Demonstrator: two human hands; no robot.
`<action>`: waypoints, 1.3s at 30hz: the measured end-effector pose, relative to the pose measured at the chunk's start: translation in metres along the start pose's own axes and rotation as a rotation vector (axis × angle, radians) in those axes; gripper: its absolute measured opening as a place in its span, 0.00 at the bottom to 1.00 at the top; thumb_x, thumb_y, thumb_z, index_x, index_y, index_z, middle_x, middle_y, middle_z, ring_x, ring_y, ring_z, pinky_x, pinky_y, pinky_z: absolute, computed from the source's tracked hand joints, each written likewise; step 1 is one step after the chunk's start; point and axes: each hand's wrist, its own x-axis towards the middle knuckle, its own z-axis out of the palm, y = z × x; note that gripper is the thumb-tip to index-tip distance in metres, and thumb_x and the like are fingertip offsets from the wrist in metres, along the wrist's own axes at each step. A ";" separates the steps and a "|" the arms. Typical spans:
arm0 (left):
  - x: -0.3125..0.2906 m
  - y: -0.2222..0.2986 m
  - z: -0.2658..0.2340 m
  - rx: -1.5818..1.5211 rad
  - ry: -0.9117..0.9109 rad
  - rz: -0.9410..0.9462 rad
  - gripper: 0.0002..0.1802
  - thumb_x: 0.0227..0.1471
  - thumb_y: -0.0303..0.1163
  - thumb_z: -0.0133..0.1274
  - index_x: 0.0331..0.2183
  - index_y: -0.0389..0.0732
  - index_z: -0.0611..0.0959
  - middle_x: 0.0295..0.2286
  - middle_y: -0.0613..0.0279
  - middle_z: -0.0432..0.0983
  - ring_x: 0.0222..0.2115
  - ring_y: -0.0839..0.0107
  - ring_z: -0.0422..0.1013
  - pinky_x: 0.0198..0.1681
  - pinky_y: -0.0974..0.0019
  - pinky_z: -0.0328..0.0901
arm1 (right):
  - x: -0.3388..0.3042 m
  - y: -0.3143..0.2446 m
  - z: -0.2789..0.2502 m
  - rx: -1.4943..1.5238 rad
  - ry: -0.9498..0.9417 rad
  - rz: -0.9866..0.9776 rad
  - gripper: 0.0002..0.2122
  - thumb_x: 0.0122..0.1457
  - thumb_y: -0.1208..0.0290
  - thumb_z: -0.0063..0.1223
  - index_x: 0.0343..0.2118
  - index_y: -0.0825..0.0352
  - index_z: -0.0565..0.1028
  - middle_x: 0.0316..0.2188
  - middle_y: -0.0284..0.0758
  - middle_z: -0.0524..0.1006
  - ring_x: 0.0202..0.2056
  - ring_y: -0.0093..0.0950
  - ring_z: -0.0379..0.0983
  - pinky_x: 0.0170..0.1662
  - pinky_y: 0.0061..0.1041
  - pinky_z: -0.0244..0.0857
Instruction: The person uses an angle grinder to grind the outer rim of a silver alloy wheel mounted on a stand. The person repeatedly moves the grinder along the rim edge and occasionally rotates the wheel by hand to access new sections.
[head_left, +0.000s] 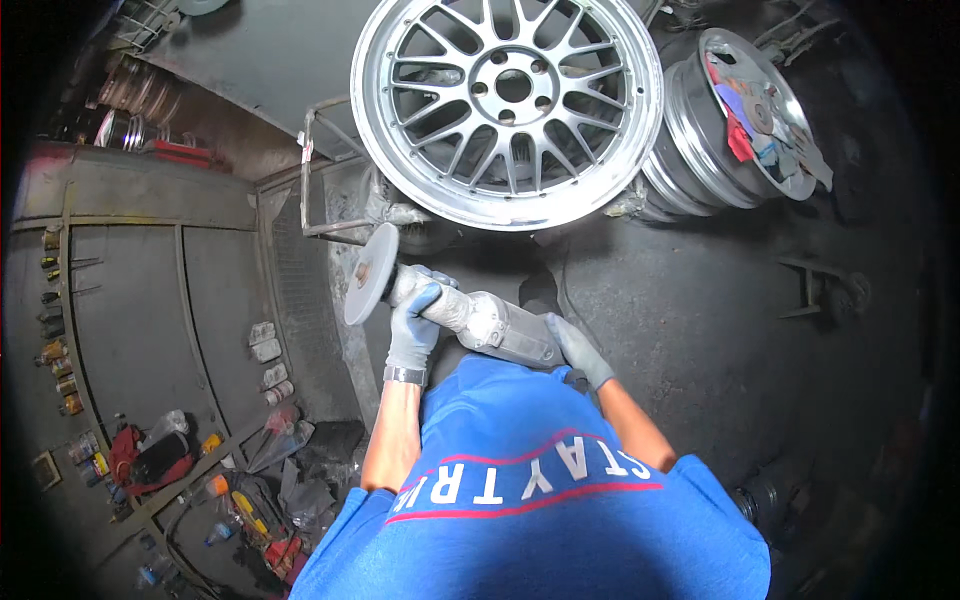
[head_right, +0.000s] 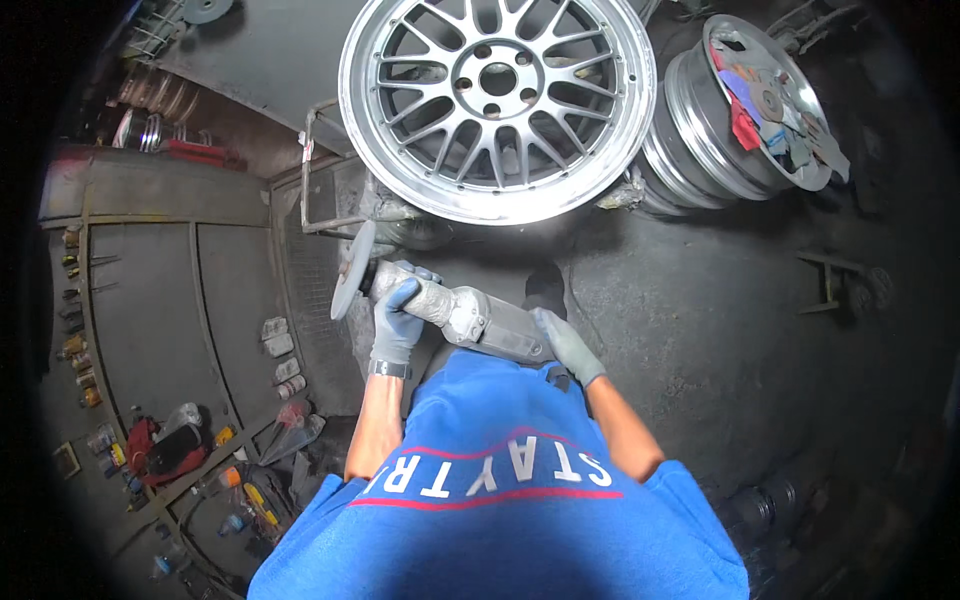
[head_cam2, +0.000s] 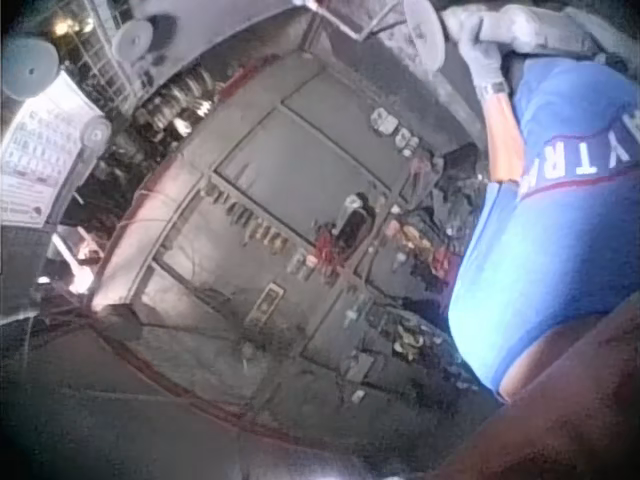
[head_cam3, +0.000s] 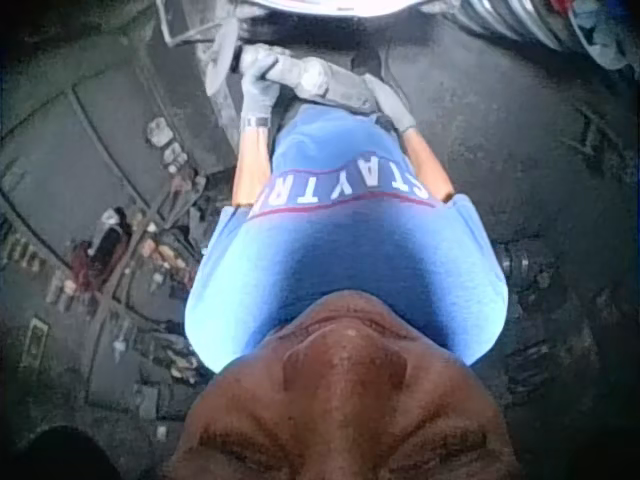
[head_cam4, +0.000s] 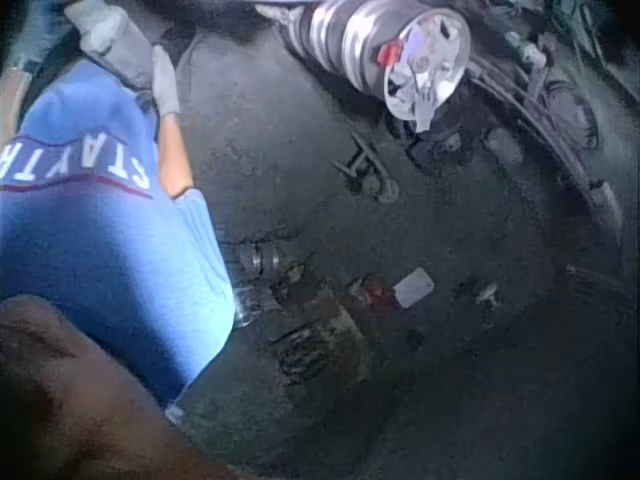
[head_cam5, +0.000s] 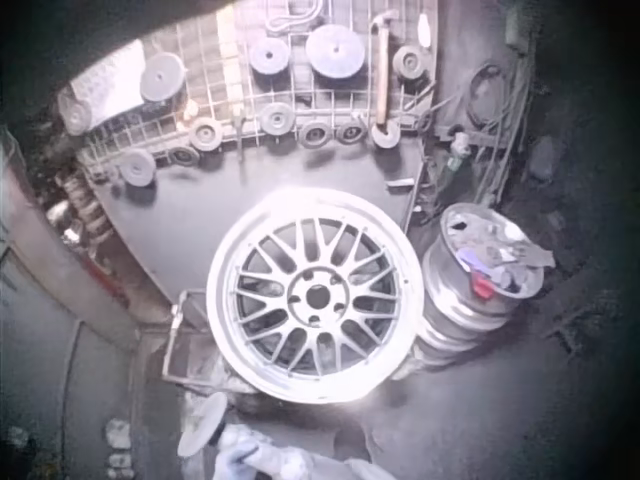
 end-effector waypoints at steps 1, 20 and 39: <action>0.004 -0.005 -0.005 0.004 0.001 -0.010 0.17 0.56 0.24 0.63 0.47 0.41 0.77 0.41 0.54 0.79 0.47 0.54 0.76 0.62 0.47 0.69 | -0.006 -0.005 0.003 0.033 -0.008 0.013 0.33 0.79 0.43 0.43 0.66 0.72 0.74 0.63 0.45 0.78 0.65 0.36 0.71 0.72 0.34 0.58; 0.079 -0.193 0.176 -0.025 0.130 -0.304 0.07 0.62 0.31 0.67 0.40 0.44 0.84 0.31 0.57 0.84 0.30 0.63 0.82 0.37 0.57 0.78 | -0.176 -0.044 -0.173 0.108 0.199 0.116 0.25 0.76 0.62 0.52 0.70 0.71 0.69 0.60 0.42 0.78 0.57 0.30 0.76 0.60 0.31 0.71; 0.058 -0.176 0.164 -0.162 0.109 -0.313 0.10 0.58 0.26 0.71 0.40 0.44 0.85 0.31 0.61 0.84 0.29 0.66 0.82 0.33 0.60 0.78 | -0.178 -0.051 -0.160 -0.003 0.231 0.180 0.30 0.74 0.59 0.55 0.71 0.75 0.66 0.67 0.47 0.73 0.68 0.37 0.68 0.72 0.34 0.57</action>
